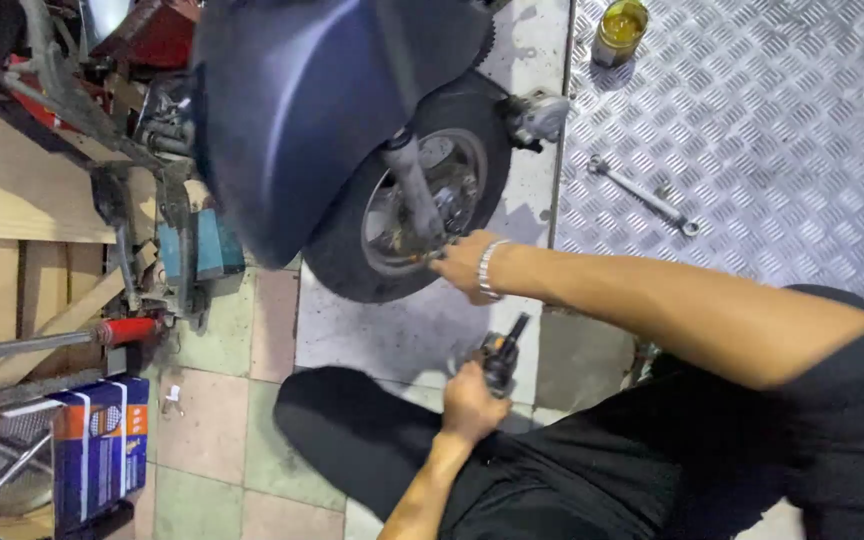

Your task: Tightening the front wheel axle and adjusting brake components on a scooter using manual and power tools

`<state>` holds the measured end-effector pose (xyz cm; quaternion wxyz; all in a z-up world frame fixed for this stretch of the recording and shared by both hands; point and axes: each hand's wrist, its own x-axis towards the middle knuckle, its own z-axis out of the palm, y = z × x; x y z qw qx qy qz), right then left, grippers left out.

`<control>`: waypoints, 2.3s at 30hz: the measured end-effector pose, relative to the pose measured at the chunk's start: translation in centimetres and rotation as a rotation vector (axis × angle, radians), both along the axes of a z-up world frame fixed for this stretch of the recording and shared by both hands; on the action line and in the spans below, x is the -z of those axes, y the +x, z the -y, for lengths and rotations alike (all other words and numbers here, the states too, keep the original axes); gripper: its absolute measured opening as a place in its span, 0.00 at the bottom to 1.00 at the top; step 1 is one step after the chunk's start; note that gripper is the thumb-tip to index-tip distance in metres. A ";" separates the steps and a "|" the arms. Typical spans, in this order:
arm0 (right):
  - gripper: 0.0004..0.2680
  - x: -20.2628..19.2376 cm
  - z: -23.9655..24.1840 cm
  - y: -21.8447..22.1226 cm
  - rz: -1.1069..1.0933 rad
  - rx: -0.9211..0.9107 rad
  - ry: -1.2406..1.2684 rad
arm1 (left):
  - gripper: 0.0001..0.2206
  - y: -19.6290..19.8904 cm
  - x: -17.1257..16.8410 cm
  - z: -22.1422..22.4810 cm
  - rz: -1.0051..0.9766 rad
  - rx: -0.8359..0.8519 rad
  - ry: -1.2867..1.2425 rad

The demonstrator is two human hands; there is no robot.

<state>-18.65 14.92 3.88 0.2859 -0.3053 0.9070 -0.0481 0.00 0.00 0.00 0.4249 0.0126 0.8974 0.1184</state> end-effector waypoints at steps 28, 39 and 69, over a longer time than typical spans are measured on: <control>0.19 4.6 -36.6 -11.4 0.032 0.610 0.031 | 0.40 -19.0 1.2 -40.0 -0.177 -0.917 1.332; 0.17 1.2 -39.2 -15.1 0.186 0.723 0.202 | 0.16 -16.1 1.8 -22.8 -0.669 -0.578 0.422; 0.29 6.2 -18.1 -15.5 -0.212 0.814 -0.276 | 0.27 -20.6 -13.4 4.0 -0.094 -0.206 0.502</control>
